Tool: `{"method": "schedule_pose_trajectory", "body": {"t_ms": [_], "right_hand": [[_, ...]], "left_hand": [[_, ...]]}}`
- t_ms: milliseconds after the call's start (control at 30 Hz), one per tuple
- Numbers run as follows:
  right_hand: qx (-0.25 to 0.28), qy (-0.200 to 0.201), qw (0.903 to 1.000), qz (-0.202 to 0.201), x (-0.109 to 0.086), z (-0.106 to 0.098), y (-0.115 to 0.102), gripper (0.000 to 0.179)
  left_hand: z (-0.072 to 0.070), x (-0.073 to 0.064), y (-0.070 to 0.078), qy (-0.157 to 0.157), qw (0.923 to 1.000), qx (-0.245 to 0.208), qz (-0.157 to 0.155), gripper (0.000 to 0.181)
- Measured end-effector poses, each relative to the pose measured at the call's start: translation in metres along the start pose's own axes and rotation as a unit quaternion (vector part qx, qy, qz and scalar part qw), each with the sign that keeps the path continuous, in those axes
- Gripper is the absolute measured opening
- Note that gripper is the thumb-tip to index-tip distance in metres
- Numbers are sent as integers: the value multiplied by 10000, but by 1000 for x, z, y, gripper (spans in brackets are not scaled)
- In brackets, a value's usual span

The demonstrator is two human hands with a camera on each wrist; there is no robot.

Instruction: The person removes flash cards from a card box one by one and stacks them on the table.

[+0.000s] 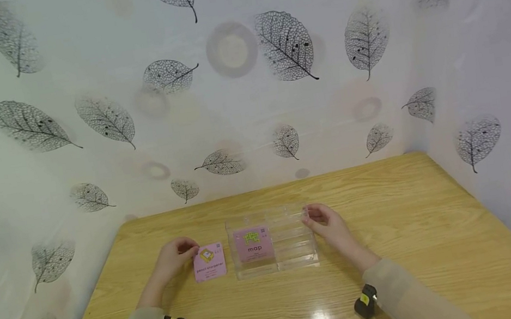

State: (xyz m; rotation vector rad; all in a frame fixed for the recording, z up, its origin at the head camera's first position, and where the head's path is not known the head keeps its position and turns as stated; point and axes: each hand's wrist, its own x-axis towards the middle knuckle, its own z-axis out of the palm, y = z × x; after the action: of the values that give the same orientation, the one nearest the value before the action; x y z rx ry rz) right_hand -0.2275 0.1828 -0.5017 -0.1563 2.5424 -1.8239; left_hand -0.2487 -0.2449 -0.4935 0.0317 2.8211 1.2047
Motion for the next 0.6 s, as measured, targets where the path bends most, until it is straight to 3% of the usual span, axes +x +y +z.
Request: {"method": "schedule_pose_trajectory", "body": {"t_ms": [267,600], "right_hand": [[-22,10,10000,12,0,0,1,49],[57,-23,10000,52,-1,0,-2,49]], "left_hand": [[2,3,3,-27,9991,305,278,6],[1,1,3,50,9997,-75,215,12]]}}
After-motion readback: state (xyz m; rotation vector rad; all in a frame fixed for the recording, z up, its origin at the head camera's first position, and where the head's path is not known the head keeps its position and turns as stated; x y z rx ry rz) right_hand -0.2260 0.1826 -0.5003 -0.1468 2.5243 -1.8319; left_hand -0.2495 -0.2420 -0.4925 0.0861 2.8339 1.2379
